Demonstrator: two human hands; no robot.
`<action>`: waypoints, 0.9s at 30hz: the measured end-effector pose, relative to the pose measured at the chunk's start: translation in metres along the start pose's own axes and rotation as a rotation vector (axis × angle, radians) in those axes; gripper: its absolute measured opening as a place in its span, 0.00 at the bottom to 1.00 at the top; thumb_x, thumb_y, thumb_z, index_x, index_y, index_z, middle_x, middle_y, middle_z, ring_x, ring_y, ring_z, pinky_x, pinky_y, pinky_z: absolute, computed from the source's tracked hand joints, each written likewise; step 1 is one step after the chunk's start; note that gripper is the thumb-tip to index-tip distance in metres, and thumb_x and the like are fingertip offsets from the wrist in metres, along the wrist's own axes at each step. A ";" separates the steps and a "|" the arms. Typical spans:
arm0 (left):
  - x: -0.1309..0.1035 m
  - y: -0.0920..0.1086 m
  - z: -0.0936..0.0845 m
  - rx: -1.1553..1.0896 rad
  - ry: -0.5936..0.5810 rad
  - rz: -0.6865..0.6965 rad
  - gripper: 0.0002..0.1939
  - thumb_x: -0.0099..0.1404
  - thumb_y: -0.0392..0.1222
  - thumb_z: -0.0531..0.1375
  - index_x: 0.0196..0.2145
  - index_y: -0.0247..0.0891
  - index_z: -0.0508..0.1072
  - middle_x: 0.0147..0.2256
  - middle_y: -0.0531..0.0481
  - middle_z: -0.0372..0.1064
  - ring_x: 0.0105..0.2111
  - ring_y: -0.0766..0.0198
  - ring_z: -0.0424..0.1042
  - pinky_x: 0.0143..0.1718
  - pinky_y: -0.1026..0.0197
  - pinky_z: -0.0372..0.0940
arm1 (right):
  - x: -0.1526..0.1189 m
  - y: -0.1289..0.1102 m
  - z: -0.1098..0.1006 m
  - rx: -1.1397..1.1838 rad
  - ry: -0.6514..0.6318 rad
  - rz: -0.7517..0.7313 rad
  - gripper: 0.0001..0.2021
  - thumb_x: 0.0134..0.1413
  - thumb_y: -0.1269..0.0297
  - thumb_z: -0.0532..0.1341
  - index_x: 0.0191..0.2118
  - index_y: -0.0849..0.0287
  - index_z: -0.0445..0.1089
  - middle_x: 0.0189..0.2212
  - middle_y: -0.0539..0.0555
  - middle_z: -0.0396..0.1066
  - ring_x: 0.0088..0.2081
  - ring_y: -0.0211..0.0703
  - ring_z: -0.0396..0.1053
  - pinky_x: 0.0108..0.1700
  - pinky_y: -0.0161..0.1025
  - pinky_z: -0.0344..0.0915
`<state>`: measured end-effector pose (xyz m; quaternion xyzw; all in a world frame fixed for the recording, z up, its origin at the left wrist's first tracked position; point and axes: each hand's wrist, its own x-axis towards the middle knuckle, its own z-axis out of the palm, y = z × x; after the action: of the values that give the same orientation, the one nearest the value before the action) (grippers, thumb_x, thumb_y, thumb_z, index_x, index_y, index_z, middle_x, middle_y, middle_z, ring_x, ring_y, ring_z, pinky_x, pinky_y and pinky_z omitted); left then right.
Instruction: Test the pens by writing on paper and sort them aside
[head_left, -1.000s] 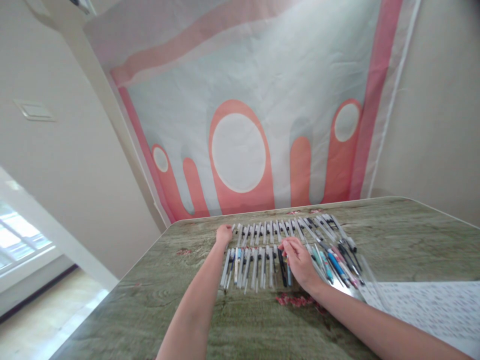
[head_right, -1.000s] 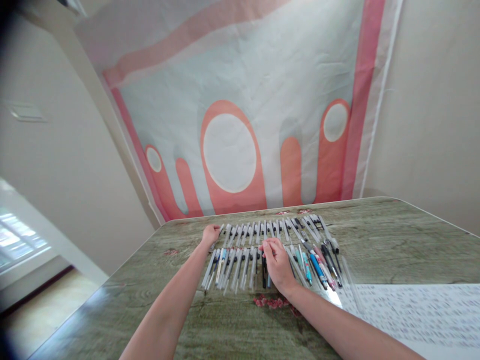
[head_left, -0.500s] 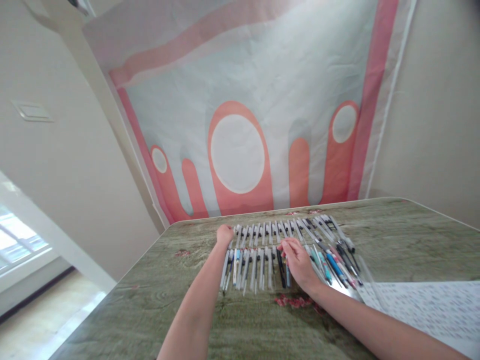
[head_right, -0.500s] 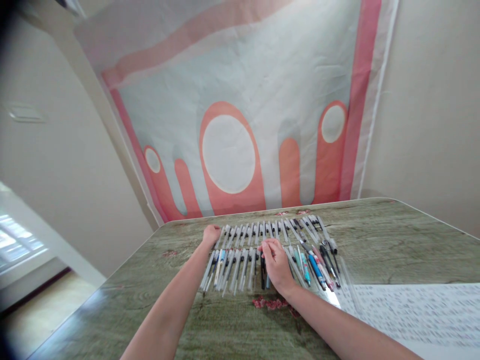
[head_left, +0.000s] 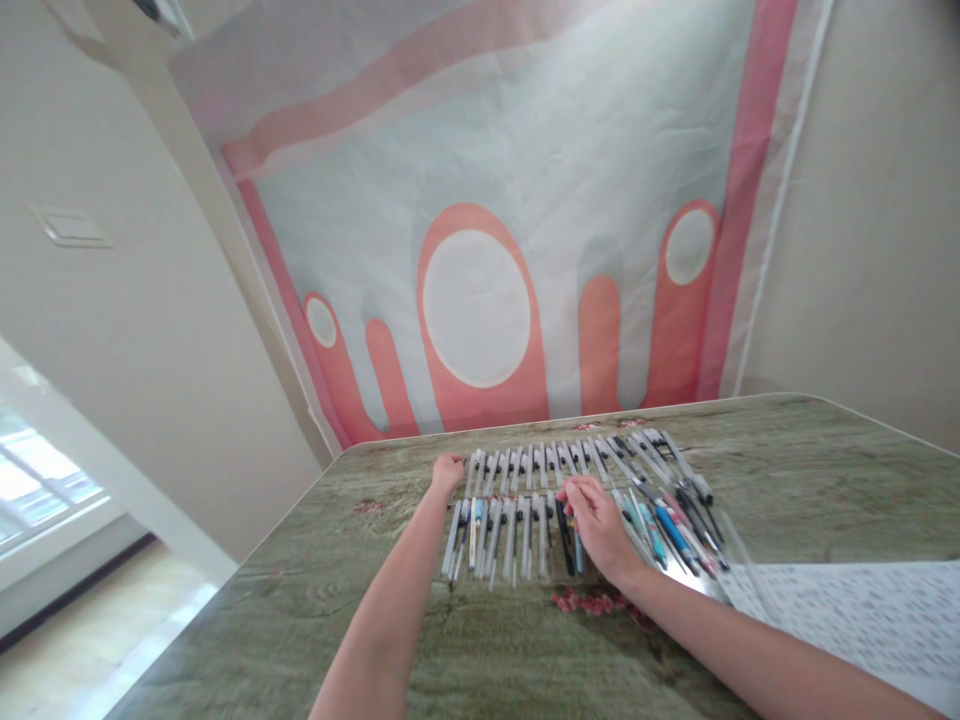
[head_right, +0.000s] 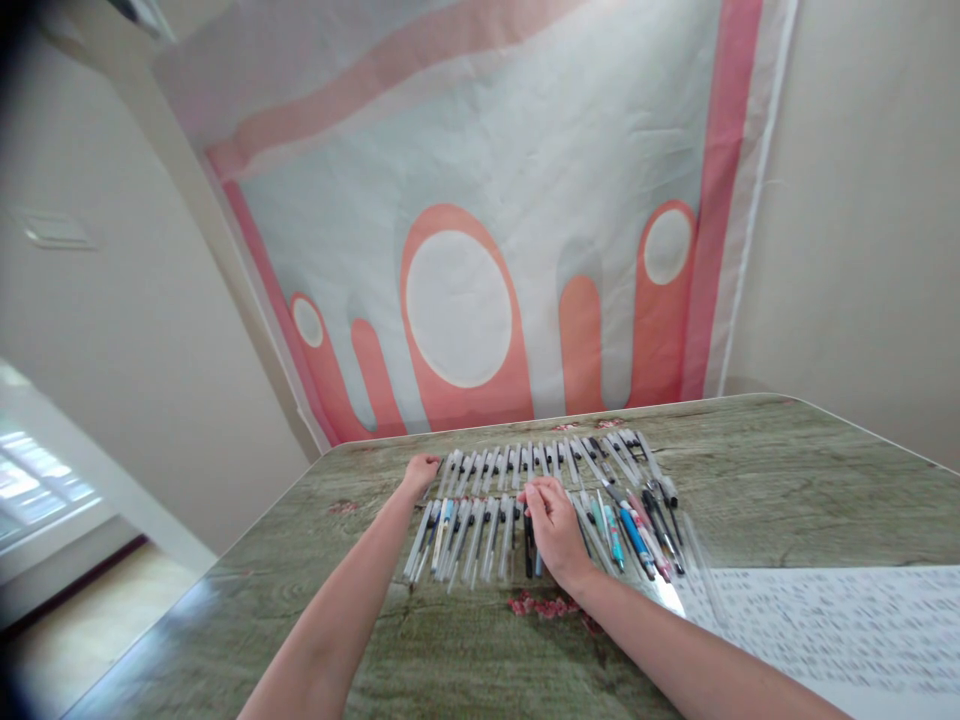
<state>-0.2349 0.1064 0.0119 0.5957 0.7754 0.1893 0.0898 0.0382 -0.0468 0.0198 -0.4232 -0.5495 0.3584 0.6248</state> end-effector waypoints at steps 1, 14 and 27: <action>-0.001 0.002 0.000 -0.012 -0.002 0.010 0.15 0.56 0.33 0.52 0.39 0.34 0.73 0.39 0.46 0.71 0.39 0.66 0.68 0.37 0.70 0.59 | 0.000 0.000 0.000 0.001 -0.002 0.003 0.17 0.52 0.54 0.50 0.27 0.60 0.68 0.33 0.55 0.63 0.30 0.39 0.62 0.29 0.36 0.62; -0.046 0.044 -0.029 -0.120 0.104 0.174 0.14 0.58 0.34 0.50 0.41 0.30 0.69 0.40 0.42 0.68 0.41 0.63 0.66 0.42 0.65 0.59 | 0.002 -0.005 -0.001 0.001 0.027 0.001 0.17 0.52 0.54 0.50 0.26 0.60 0.68 0.32 0.54 0.64 0.29 0.38 0.62 0.30 0.35 0.61; -0.272 0.182 -0.017 0.073 0.057 1.645 0.12 0.62 0.36 0.47 0.43 0.37 0.63 0.41 0.48 0.63 0.42 0.65 0.61 0.46 0.62 0.56 | 0.025 -0.003 -0.007 0.094 0.118 0.120 0.16 0.49 0.52 0.50 0.27 0.59 0.67 0.26 0.52 0.65 0.23 0.36 0.61 0.19 0.32 0.56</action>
<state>-0.0044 -0.1177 0.0770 0.9709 0.0989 0.1844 -0.1167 0.0489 -0.0259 0.0320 -0.4462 -0.4680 0.3950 0.6526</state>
